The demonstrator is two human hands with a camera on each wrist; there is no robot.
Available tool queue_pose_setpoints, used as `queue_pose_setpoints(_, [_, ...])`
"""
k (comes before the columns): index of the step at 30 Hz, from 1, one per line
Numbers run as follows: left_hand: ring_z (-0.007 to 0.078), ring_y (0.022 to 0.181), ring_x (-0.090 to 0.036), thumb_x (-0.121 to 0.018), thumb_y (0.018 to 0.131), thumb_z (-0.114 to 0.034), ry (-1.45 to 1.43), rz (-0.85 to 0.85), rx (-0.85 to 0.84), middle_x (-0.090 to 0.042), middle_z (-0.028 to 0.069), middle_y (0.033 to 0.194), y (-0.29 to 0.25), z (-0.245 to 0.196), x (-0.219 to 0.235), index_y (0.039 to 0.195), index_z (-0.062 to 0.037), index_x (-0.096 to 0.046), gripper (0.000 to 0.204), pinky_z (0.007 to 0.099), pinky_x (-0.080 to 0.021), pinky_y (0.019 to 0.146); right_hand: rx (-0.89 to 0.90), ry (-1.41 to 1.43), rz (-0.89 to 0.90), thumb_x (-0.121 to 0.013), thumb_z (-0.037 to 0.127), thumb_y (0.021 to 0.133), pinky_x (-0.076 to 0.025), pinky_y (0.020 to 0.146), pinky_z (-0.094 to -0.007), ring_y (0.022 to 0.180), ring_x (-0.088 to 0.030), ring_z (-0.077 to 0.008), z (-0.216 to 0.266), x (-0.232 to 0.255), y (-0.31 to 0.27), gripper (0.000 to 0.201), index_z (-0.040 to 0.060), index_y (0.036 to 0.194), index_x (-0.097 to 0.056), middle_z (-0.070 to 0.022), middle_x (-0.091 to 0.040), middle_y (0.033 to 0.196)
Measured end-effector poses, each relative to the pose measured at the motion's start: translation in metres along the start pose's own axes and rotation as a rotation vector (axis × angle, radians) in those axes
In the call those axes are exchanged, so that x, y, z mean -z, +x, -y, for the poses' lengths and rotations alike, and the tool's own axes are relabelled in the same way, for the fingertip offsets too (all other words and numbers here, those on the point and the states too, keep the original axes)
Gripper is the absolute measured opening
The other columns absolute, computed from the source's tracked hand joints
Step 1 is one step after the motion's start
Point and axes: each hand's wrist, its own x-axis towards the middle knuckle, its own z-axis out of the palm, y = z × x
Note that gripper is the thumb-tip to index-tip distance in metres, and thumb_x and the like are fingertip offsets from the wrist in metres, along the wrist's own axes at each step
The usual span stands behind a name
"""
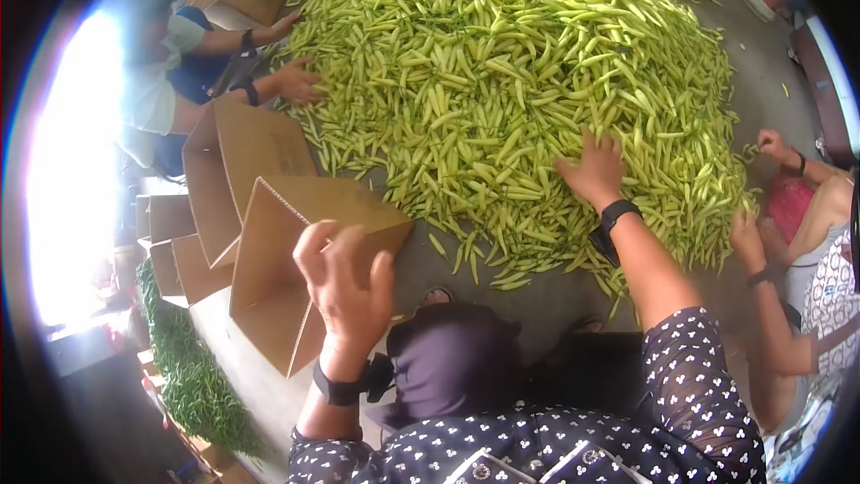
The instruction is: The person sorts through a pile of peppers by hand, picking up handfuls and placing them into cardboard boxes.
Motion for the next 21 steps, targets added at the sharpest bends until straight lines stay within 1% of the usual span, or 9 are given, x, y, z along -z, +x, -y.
queue_pose_setpoints(1, [0.0294,0.099,-0.058,-0.065,0.076,-0.007,-0.015,-0.001,-0.004,-0.055,0.0139,0.114,-0.001,0.003,-0.006,0.116,-0.0036,-0.054,0.042,0.0361,-0.049,0.081,-0.007,0.021,0.071,-0.065,0.05,0.078,-0.037,0.094,-0.0594,0.131,-0.028,-0.0388,0.005,0.002,-0.004,0.081,0.0087,0.14,-0.034,-0.0225,-0.039,0.134])
queue_pose_setpoints(3, [0.0294,0.098,-0.058,-0.066,0.075,-0.005,-0.465,0.449,-0.067,-0.056,0.0154,0.113,0.015,0.009,-0.024,0.114,-0.0025,-0.056,0.041,0.0351,-0.05,0.08,0.004,0.032,0.145,-0.067,0.054,0.074,-0.037,0.093,-0.0605,0.13,-0.029,-0.0387,0.007,0.004,0.0,0.088,0.0101,0.141,-0.031,-0.0233,-0.04,0.133])
queue_pose_setpoints(4, [0.0282,0.101,-0.058,-0.066,0.076,-0.006,-0.633,0.688,0.113,-0.057,0.0159,0.113,0.017,0.007,-0.036,0.112,-0.0013,-0.057,0.038,0.0341,-0.051,0.081,-0.004,0.024,0.133,-0.067,0.054,0.074,-0.037,0.093,-0.0605,0.13,-0.029,-0.0387,0.005,0.002,0.002,0.088,0.0101,0.141,-0.031,-0.0233,-0.04,0.133])
queue_pose_setpoints(6, [0.0296,0.112,-0.053,-0.067,0.078,-0.01,-0.789,0.805,0.327,-0.051,0.0178,0.122,-0.01,0.027,-0.097,0.124,-0.0009,-0.048,0.051,0.0355,-0.048,0.087,0.003,0.085,0.201,-0.067,0.058,0.072,-0.034,0.094,-0.0623,0.132,-0.028,-0.0382,0.003,0.005,0.01,0.094,0.0127,0.144,-0.028,-0.0229,-0.039,0.136])
queue_pose_setpoints(8, [0.0335,0.123,-0.042,-0.07,0.077,-0.018,-0.501,0.575,0.152,-0.042,0.022,0.13,-0.044,0.053,-0.161,0.132,0.0011,-0.038,0.067,0.0411,-0.04,0.098,-0.008,0.043,0.2,-0.066,0.061,0.07,-0.032,0.096,-0.0629,0.134,-0.027,-0.0379,0.009,0.006,0.009,0.097,0.0147,0.145,-0.026,-0.022,-0.039,0.138])
queue_pose_setpoints(9, [0.0335,0.123,-0.042,-0.07,0.077,-0.018,-0.518,0.594,0.168,-0.042,0.022,0.13,-0.042,0.056,-0.18,0.132,0.0011,-0.038,0.067,0.0411,-0.04,0.098,-0.011,-0.003,0.244,-0.065,0.064,0.069,-0.029,0.098,-0.0635,0.135,-0.026,-0.0376,0.011,0.008,0.013,0.1,0.0167,0.146,-0.024,-0.0212,-0.038,0.141])
queue_pose_setpoints(11, [0.0403,0.132,-0.029,-0.076,0.072,-0.031,-0.465,0.513,0.417,-0.028,0.0276,0.141,-0.031,0.069,-0.21,0.139,0.002,-0.028,0.089,0.0452,-0.03,0.106,-0.023,0.025,0.263,-0.065,0.065,0.069,-0.029,0.1,-0.0595,0.136,-0.024,-0.0393,0.014,0.008,0.014,0.1,0.0171,0.146,-0.024,-0.0231,-0.035,0.142])
queue_pose_setpoints(15, [0.0464,0.137,-0.015,-0.077,0.061,-0.058,-0.262,0.517,0.612,-0.005,0.0317,0.149,-0.001,0.068,-0.234,0.146,-0.0108,-0.018,0.114,0.0582,-0.027,0.104,-0.027,-0.007,0.281,-0.064,0.068,0.069,-0.032,0.1,-0.0547,0.131,-0.033,-0.0406,0.024,0.01,0.008,0.1,0.0175,0.146,-0.025,-0.0243,-0.041,0.136])
queue_pose_setpoints(21, [0.0465,0.137,-0.015,-0.076,0.058,-0.061,-0.254,0.639,0.457,-0.005,0.0307,0.149,0.002,0.047,-0.235,0.146,-0.0087,-0.022,0.116,0.0516,-0.023,0.108,0.032,0.069,0.37,-0.067,0.07,0.062,-0.025,0.099,-0.065,0.126,-0.038,-0.0397,0.03,0.011,0.001,0.102,0.0198,0.143,-0.03,-0.0219,-0.046,0.13])
